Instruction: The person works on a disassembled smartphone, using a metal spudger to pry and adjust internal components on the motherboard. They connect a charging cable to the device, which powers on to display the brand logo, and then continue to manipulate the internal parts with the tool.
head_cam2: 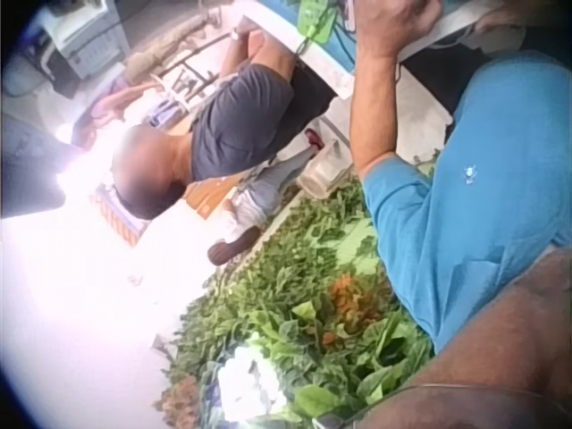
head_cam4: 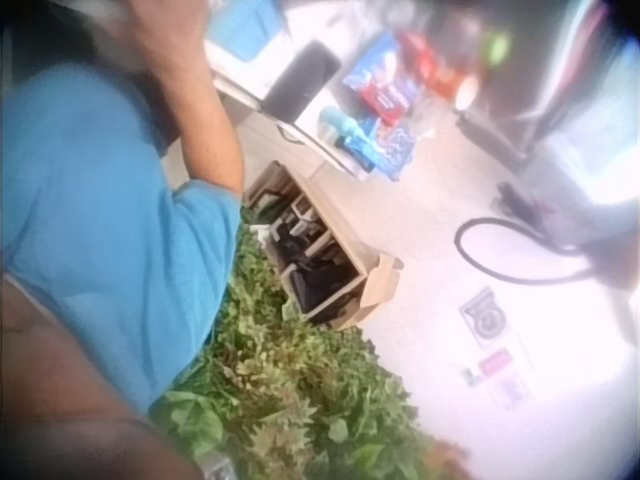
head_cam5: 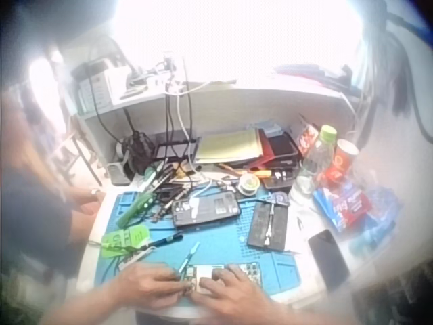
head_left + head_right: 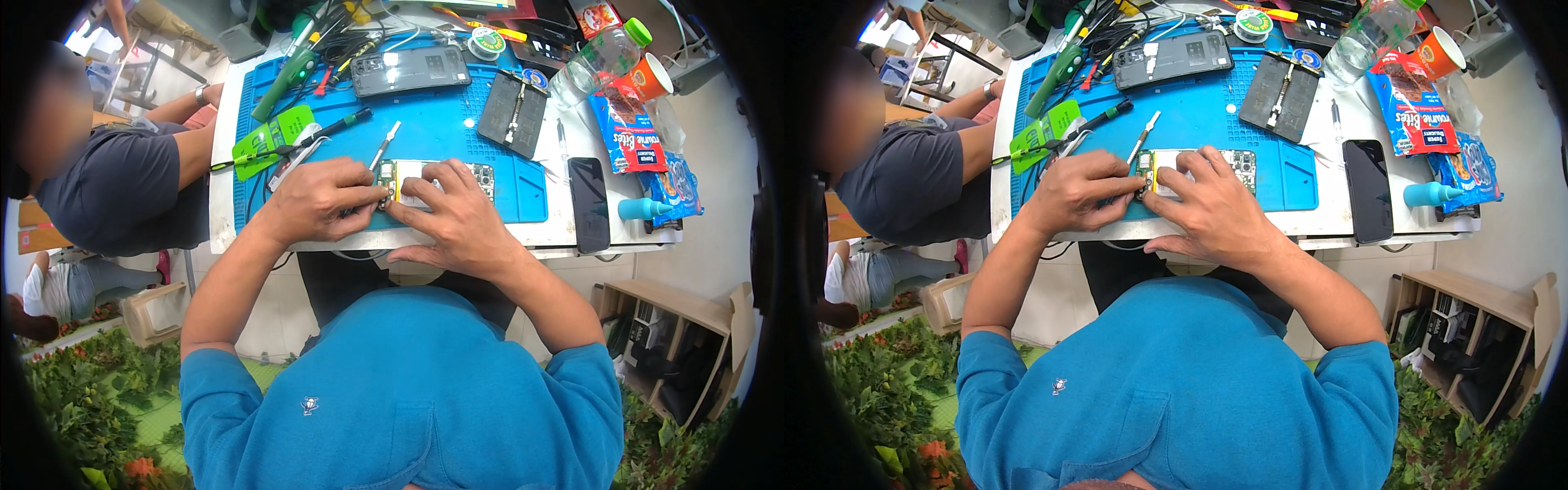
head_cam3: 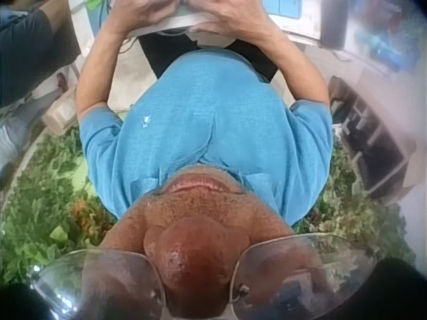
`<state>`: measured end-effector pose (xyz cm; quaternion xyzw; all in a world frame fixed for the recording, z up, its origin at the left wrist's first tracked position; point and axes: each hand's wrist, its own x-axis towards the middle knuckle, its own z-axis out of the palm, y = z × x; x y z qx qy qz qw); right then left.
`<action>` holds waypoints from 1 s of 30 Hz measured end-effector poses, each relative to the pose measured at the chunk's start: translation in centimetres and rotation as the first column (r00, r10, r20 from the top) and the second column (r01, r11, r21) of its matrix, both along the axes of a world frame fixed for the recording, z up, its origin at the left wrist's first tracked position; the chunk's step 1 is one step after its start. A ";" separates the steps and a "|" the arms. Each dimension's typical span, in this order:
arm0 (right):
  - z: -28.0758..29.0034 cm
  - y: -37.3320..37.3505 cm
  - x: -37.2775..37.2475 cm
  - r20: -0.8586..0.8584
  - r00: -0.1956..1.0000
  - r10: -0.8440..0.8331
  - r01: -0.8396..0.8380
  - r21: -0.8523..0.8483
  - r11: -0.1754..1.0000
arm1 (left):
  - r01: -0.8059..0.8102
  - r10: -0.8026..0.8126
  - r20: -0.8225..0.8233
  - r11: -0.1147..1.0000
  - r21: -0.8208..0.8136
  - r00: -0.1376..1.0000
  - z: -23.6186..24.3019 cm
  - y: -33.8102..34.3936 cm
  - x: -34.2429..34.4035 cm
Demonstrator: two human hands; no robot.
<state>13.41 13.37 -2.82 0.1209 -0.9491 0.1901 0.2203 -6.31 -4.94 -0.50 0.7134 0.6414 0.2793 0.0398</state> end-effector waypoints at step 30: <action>0.6 0.4 0.5 0.069 0.998 0.007 -0.006 -0.002 1.000 | 0.023 -0.022 -0.018 0.999 0.031 1.000 0.0 1.7 -0.3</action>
